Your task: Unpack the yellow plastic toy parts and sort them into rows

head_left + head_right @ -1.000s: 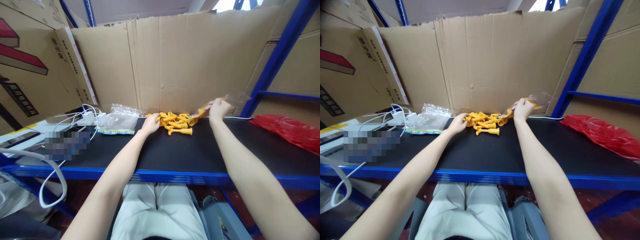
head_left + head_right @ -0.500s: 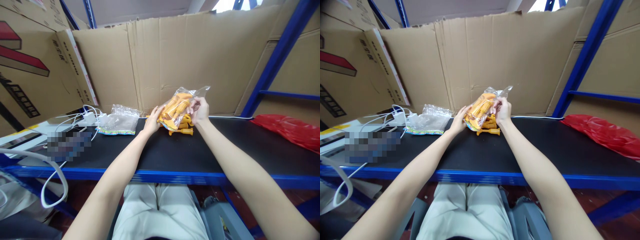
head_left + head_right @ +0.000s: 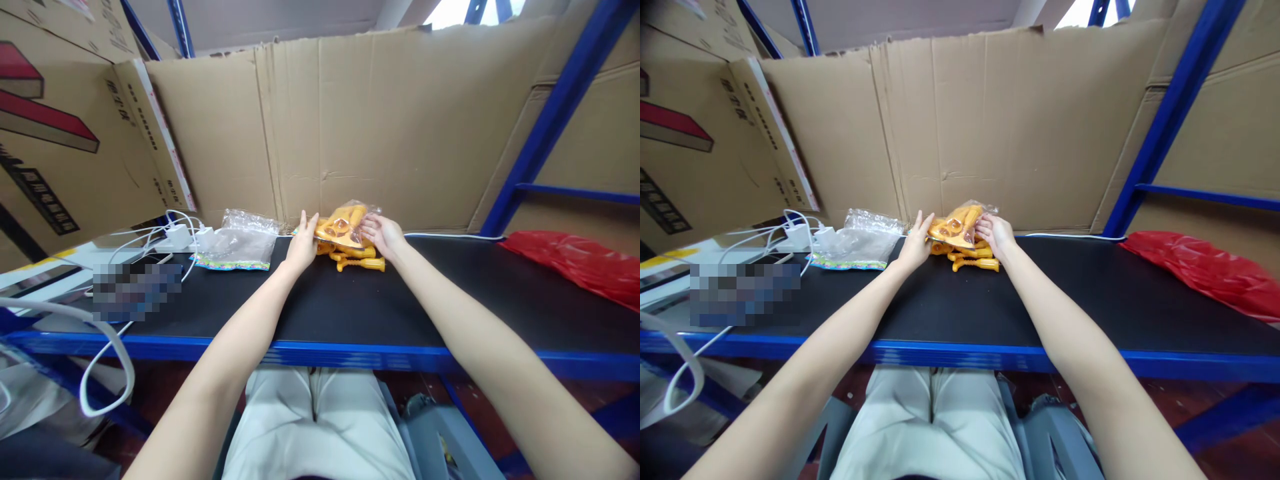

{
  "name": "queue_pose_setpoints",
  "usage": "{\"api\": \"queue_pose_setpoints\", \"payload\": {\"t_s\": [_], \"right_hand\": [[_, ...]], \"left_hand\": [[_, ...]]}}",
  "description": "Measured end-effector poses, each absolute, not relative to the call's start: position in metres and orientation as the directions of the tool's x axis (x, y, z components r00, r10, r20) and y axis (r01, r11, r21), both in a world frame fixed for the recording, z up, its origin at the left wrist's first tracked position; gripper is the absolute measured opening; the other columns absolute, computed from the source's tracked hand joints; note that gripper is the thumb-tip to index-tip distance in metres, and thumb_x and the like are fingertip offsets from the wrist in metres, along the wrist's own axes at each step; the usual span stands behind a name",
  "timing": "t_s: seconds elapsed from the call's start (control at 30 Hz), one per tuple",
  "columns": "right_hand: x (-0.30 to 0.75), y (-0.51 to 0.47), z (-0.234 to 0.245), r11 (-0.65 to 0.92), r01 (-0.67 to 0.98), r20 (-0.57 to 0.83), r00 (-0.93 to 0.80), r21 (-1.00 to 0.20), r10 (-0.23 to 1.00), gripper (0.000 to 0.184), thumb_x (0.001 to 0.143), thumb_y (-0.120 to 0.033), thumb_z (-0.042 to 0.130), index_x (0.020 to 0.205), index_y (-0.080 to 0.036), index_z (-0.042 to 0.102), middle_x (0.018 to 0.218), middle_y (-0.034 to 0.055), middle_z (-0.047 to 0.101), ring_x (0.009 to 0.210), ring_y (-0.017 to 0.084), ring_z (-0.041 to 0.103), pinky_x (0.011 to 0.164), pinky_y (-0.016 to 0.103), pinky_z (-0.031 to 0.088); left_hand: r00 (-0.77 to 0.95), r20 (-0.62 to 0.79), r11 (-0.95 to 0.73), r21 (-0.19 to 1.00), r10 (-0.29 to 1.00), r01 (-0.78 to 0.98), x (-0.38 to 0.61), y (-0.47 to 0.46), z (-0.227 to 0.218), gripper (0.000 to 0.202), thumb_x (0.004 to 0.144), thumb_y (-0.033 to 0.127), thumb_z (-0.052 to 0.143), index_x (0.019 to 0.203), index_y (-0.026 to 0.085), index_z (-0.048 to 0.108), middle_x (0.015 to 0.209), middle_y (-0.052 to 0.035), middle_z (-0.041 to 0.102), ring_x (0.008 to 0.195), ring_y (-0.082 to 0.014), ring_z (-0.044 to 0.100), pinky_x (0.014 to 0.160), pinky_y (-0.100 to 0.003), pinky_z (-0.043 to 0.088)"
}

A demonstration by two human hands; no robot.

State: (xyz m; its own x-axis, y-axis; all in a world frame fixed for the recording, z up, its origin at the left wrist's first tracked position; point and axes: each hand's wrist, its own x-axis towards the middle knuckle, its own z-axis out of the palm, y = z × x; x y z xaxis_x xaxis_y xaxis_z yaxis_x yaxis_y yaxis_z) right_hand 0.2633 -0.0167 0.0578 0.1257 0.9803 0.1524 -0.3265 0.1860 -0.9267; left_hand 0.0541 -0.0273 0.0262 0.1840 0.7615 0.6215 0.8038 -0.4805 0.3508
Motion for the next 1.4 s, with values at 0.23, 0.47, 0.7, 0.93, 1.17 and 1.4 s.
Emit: {"api": "queue_pose_setpoints", "payload": {"t_s": [0.23, 0.47, 0.7, 0.93, 1.17, 1.4], "right_hand": [[0.259, -0.013, 0.051, 0.316, -0.025, 0.313, 0.090, -0.948, 0.945, 0.040, 0.070, -0.015, 0.060, 0.110, -0.023, 0.058, 0.118, 0.0059, 0.062, 0.108, 0.019, 0.060, 0.097, 0.038, 0.045], [0.271, -0.024, 0.055, 0.532, 0.313, 0.446, -0.308, -0.787, 0.840, 0.063, 0.075, -0.058, 0.062, 0.130, -0.028, 0.054, 0.154, 0.0059, 0.021, 0.132, 0.031, 0.038, 0.108, 0.049, 0.033], [0.278, -0.030, 0.057, 0.630, 0.543, 0.387, -0.501, -0.556, 0.774, 0.100, 0.057, -0.057, 0.077, 0.144, -0.035, 0.033, 0.158, 0.0057, 0.000, 0.141, 0.035, 0.016, 0.112, 0.053, 0.021], [0.268, -0.034, 0.055, 0.732, 0.639, 0.519, -0.553, -0.238, 0.652, 0.082, 0.070, -0.050, 0.071, 0.142, -0.033, 0.037, 0.153, 0.0057, 0.026, 0.138, 0.030, 0.027, 0.110, 0.049, 0.030], [0.266, -0.035, 0.061, 0.656, 0.734, 0.723, -0.358, -0.172, 0.590, 0.034, 0.094, -0.030, 0.041, 0.117, -0.023, 0.065, 0.109, 0.0087, 0.066, 0.102, 0.024, 0.061, 0.091, 0.041, 0.048], [0.268, -0.023, 0.055, 0.731, 0.485, 0.748, -0.209, -0.479, 0.629, 0.045, 0.086, -0.057, 0.048, 0.093, -0.018, 0.071, 0.099, 0.0096, 0.066, 0.062, 0.017, 0.064, 0.056, 0.031, 0.052]], "left_hand": [[0.226, 0.481, -0.374, 0.238, 0.847, 0.896, 0.057, -0.033, 0.028, 0.046, 0.085, 0.012, 0.044, 0.130, 0.015, 0.052, 0.122, -0.0158, 0.062, 0.114, -0.0250, 0.058, 0.097, -0.035, 0.044], [0.191, 0.480, -0.341, 0.248, 0.856, 0.907, 0.054, -0.037, 0.038, 0.033, 0.085, 0.016, 0.045, 0.108, 0.020, 0.068, 0.099, -0.0133, 0.071, 0.096, -0.0248, 0.065, 0.084, -0.032, 0.046], [0.117, 0.540, -0.312, 0.285, 0.833, 0.906, 0.051, -0.035, 0.040, 0.020, 0.081, 0.019, 0.049, 0.086, 0.018, 0.069, 0.090, -0.0117, 0.069, 0.090, -0.0243, 0.064, 0.077, -0.030, 0.044], [0.092, 0.629, -0.334, 0.278, 0.772, 0.901, 0.051, -0.033, 0.041, 0.018, 0.083, 0.019, 0.045, 0.083, 0.018, 0.064, 0.088, -0.0092, 0.065, 0.085, -0.0212, 0.061, 0.074, -0.029, 0.043], [0.160, 0.699, -0.521, 0.341, 0.697, 0.782, 0.037, -0.019, 0.026, 0.026, 0.079, 0.037, 0.062, 0.100, 0.020, 0.065, 0.102, -0.0063, 0.062, 0.093, -0.0190, 0.059, 0.078, -0.027, 0.046], [-0.022, 0.336, -0.305, 0.880, 0.942, 0.363, 0.036, -0.013, 0.025, 0.044, 0.079, 0.051, 0.061, 0.101, 0.013, 0.065, 0.068, -0.0035, 0.066, 0.042, -0.0092, 0.051, 0.045, -0.022, 0.043]]}}
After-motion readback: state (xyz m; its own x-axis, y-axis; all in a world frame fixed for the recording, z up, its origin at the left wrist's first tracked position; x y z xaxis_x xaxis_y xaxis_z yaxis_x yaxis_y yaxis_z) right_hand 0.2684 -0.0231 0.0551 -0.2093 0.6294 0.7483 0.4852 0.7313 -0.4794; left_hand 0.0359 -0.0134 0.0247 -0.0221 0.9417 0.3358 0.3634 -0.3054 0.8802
